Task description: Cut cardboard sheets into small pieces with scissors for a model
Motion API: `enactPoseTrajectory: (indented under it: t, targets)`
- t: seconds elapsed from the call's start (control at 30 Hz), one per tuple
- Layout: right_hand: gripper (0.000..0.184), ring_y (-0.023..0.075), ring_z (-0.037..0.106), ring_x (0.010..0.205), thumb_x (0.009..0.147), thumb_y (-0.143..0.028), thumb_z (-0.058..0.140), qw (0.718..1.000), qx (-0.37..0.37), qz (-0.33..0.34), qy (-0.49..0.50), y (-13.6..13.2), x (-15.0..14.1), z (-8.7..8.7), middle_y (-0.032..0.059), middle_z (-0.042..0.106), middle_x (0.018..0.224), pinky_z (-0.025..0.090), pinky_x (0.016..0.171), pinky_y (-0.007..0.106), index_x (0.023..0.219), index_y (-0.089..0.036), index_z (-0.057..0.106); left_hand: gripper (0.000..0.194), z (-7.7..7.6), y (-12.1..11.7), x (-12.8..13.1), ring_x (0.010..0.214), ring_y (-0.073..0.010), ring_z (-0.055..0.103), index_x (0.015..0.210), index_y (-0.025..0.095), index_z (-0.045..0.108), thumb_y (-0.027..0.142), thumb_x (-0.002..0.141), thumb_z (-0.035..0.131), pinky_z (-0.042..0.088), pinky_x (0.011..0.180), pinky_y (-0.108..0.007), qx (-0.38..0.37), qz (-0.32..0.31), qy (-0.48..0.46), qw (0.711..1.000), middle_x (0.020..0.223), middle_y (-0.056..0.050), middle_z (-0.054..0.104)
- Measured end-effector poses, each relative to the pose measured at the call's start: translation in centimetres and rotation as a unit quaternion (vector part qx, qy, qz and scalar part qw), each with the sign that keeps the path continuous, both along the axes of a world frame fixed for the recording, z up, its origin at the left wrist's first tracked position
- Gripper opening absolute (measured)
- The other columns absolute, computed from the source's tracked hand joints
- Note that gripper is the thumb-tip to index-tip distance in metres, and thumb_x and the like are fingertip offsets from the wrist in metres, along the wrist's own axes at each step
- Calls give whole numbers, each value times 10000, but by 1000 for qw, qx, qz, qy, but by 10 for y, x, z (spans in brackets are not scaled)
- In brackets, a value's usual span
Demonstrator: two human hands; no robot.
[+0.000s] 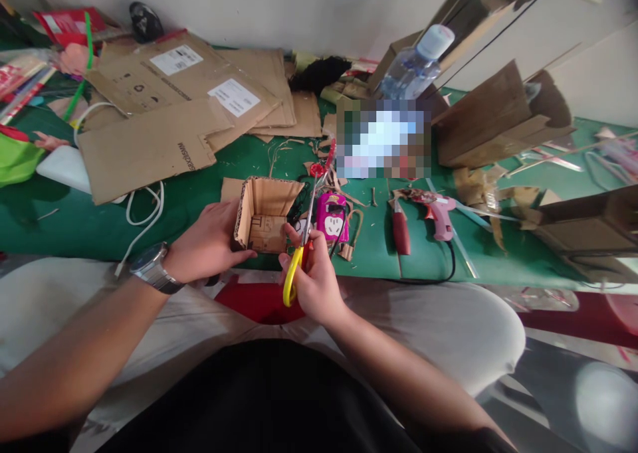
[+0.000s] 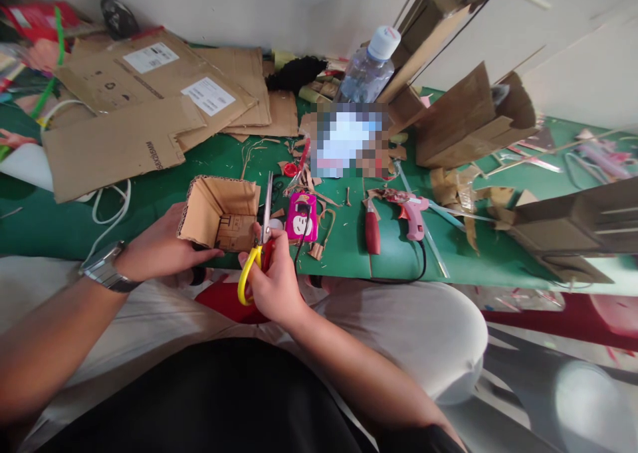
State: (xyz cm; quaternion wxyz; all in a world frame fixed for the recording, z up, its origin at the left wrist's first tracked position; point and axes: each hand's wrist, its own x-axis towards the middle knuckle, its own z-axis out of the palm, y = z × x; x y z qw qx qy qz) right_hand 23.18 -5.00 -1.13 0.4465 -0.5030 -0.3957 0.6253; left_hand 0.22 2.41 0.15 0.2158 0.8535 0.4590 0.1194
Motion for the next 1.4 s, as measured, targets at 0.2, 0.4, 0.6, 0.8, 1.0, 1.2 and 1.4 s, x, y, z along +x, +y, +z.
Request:
enactPoseTrajectory:
  t: [0.2, 0.4, 0.6, 0.8, 1.0, 1.2, 1.4]
  targets:
    - [501, 97, 586, 485, 893, -435, 813, 1000, -21, 20, 11, 2, 3, 1, 28, 761, 1226, 514, 459, 261, 1147, -335, 393, 646, -4, 3, -7, 1376, -411, 653, 1505, 248, 573, 368, 905, 779, 520, 1159, -577, -4, -26, -7, 1000, 1446, -146, 732]
    - [464, 117, 599, 507, 885, -409, 776, 999, -24, 39, 2, 1, 3, 1, -6, 740, 1074, 545, 474, 270, 1153, -331, 406, 560, 3, -1, -3, 1362, -411, 660, 1449, 227, 599, 387, 930, 737, 516, 1170, -580, 1, -17, 2, 1000, 1413, -155, 737]
    - [425, 110, 653, 592, 876, -348, 749, 1000, -18, 18, 9, 2, 5, 2, 65, 715, 1429, 587, 490, 269, 1121, -315, 403, 536, -1, -6, 6, 1398, -401, 629, 1428, 156, 602, 345, 941, 727, 478, 1204, -580, 14, 21, -3, 1000, 1445, -187, 715]
    - [513, 74, 654, 544, 861, -372, 792, 995, -64, 16, 78, 2, 7, 6, 95, 454, 1776, 597, 451, 276, 1073, -328, 326, 543, -3, -6, 4, 1386, -384, 636, 1450, 176, 569, 370, 960, 698, 477, 1206, -565, 27, 28, 9, 999, 1429, -176, 716]
    - [478, 74, 684, 566, 888, -346, 786, 995, -51, 33, 81, 2, 8, 7, 103, 477, 1763, 601, 466, 259, 1056, -321, 339, 514, 6, 2, -8, 1438, -375, 606, 1445, 197, 584, 361, 970, 691, 484, 1217, -533, 20, 37, 33, 999, 1481, -148, 689]
    - [464, 148, 786, 819, 869, -297, 785, 996, -38, 60, 60, 5, 6, 4, 103, 487, 1743, 647, 563, 268, 1116, -324, 394, 506, 16, 6, -16, 1464, -358, 585, 1482, 132, 558, 341, 1027, 630, 488, 1237, -522, 20, 28, 58, 998, 1542, -158, 648]
    - [438, 273, 665, 1421, 855, -277, 754, 999, 28, 35, -3, 9, 9, -7, 87, 676, 1496, 649, 1060, 464, 1163, -322, 447, 545, 16, 8, -25, 1531, -372, 536, 1537, 106, 530, 333, 1046, 600, 461, 1275, -557, 42, 16, 73, 996, 1593, -194, 620]
